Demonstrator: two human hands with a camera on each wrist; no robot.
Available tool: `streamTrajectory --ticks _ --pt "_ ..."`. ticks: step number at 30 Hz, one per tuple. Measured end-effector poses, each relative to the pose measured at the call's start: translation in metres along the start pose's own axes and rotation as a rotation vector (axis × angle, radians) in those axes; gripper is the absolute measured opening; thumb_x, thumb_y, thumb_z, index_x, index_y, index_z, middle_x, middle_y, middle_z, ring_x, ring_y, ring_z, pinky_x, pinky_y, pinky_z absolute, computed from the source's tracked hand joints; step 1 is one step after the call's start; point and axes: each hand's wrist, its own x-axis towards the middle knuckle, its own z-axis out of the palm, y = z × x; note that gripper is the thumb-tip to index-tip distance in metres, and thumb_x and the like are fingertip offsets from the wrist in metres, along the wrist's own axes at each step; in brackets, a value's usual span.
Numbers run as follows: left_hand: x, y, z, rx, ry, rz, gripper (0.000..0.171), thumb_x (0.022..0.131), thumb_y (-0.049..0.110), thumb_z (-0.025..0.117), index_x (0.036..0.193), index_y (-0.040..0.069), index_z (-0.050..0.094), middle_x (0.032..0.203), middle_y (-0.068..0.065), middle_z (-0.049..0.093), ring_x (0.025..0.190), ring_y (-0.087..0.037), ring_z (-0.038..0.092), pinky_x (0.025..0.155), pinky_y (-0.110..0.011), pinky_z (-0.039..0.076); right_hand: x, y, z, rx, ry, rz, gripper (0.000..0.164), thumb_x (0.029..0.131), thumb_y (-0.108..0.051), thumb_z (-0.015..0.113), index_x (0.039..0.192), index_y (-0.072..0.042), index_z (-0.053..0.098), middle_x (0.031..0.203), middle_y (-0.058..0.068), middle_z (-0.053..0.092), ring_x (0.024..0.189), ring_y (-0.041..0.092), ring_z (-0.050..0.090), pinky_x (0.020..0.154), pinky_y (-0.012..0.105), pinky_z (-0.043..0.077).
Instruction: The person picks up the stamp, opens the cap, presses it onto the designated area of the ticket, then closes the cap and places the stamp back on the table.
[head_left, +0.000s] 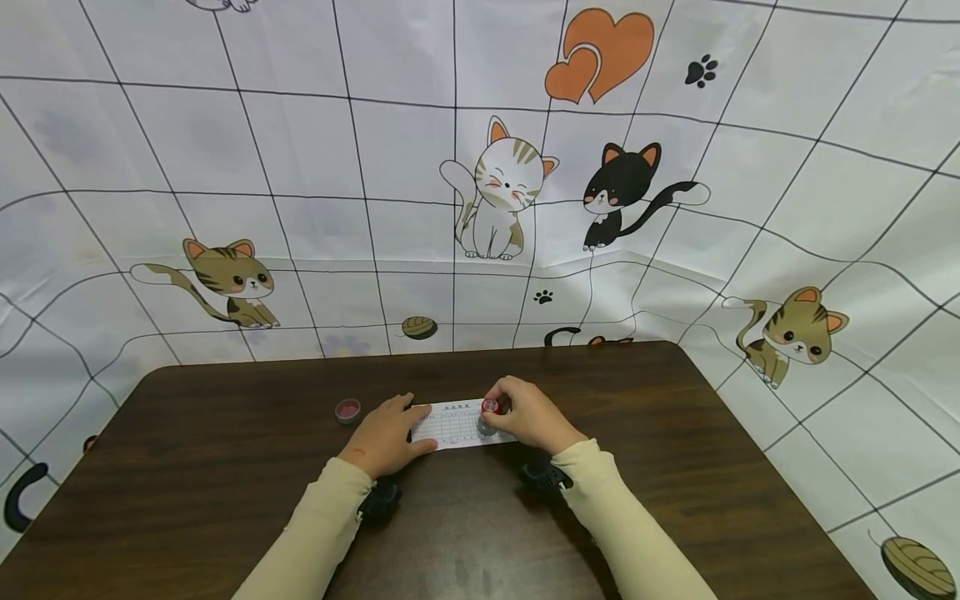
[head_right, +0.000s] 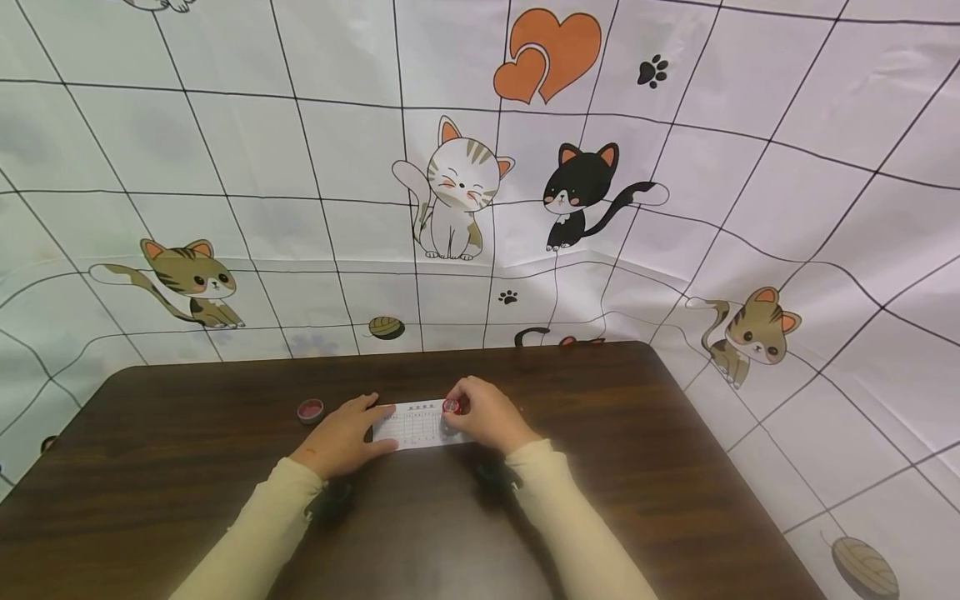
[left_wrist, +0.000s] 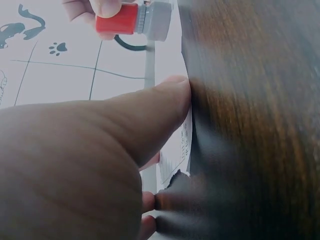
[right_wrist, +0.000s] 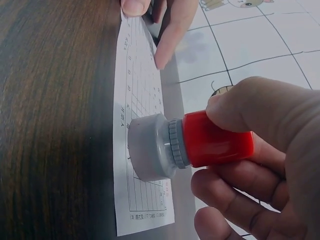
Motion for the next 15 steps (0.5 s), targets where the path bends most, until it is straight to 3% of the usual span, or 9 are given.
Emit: streamTrajectory --ticks 15 --pt "-0.0002 -0.0003 -0.0001 -0.004 0.001 -0.002 0.064 0.095 0.039 0.075 0.147 0.007 0.058 0.156 -0.026 0.044 0.145 -0.045 0.041 0.115 -0.061 0.036 0.0007 0.0006 0.0006 -0.005 -0.004 0.0 0.01 0.09 -0.014 0.08 0.094 -0.012 0.07 0.093 -0.002 0.061 0.083 0.012 0.058 0.075 0.028 0.052"
